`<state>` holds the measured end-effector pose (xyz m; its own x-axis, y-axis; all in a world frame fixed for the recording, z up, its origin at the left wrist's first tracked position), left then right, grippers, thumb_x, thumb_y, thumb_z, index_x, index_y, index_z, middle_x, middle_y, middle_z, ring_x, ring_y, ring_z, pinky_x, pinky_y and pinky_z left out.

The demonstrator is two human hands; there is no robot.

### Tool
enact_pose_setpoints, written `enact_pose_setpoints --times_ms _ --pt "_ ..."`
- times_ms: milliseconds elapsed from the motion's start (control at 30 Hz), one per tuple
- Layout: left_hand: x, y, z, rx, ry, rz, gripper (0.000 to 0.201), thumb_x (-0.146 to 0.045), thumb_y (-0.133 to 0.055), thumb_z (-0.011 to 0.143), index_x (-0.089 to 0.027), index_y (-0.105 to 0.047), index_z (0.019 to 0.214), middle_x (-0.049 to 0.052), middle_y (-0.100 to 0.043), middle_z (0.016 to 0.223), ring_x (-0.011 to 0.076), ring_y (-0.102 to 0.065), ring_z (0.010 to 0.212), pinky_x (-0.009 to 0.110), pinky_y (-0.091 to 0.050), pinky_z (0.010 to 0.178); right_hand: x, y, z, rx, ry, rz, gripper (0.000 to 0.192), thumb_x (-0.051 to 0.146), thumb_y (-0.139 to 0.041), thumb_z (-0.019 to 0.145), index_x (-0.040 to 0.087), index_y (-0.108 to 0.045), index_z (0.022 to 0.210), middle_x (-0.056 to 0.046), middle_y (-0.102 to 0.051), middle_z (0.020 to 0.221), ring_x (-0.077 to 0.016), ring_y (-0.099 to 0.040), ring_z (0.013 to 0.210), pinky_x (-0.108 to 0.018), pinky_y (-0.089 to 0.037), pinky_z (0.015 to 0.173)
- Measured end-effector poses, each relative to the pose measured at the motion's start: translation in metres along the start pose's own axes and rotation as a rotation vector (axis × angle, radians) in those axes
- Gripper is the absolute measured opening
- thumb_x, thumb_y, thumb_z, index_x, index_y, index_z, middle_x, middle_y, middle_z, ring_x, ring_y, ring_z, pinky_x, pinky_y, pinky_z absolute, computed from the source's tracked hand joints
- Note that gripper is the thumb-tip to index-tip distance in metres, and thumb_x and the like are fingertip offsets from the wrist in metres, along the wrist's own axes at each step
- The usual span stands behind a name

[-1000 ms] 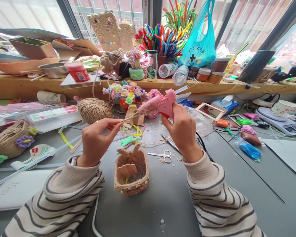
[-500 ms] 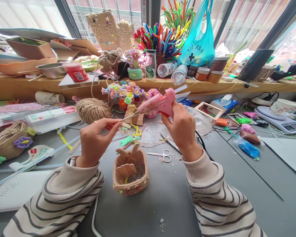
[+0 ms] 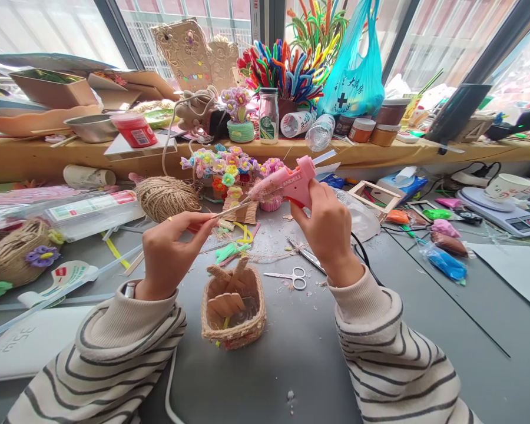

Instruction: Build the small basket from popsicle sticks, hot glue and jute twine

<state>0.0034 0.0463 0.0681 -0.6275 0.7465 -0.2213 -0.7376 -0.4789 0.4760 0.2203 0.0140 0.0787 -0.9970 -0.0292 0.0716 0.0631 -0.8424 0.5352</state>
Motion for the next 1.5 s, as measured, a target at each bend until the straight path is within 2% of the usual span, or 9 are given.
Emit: enact_pose_setpoints --times_ms 1000,1500 --pt "0.0003 0.0009 -0.0004 -0.002 0.025 0.015 0.005 -0.021 -0.061 0.075 -0.017 -0.062 0.073 -0.002 -0.067 0.065 0.0084 -0.058 0.052 0.019 -0.044 0.055 -0.0043 -0.0003 0.0012 0.038 -0.041 -0.014 0.027 0.027 -0.059 0.071 0.011 -0.056 0.093 -0.007 -0.06 0.077 -0.0182 -0.053 0.064 -0.028 -0.037 0.052" --pt "-0.0003 0.0002 -0.0006 0.01 0.029 0.005 0.005 -0.022 -0.06 0.076 -0.018 -0.062 0.074 -0.002 -0.068 0.067 0.0089 -0.059 0.053 0.02 -0.045 0.055 -0.0074 0.0001 0.0024 0.045 -0.077 -0.006 0.02 0.033 -0.056 0.073 0.017 -0.053 0.084 -0.005 -0.057 0.07 -0.0184 -0.05 0.062 -0.029 -0.036 0.051"
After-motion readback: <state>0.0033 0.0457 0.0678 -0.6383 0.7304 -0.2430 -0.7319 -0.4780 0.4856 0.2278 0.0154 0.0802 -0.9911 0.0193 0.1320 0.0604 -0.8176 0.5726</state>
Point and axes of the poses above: each hand's wrist, its own z-axis towards the middle knuckle, its own y-axis out of the back of the hand, x = y × z, the point moved 5 cm from there along z, towards the middle knuckle
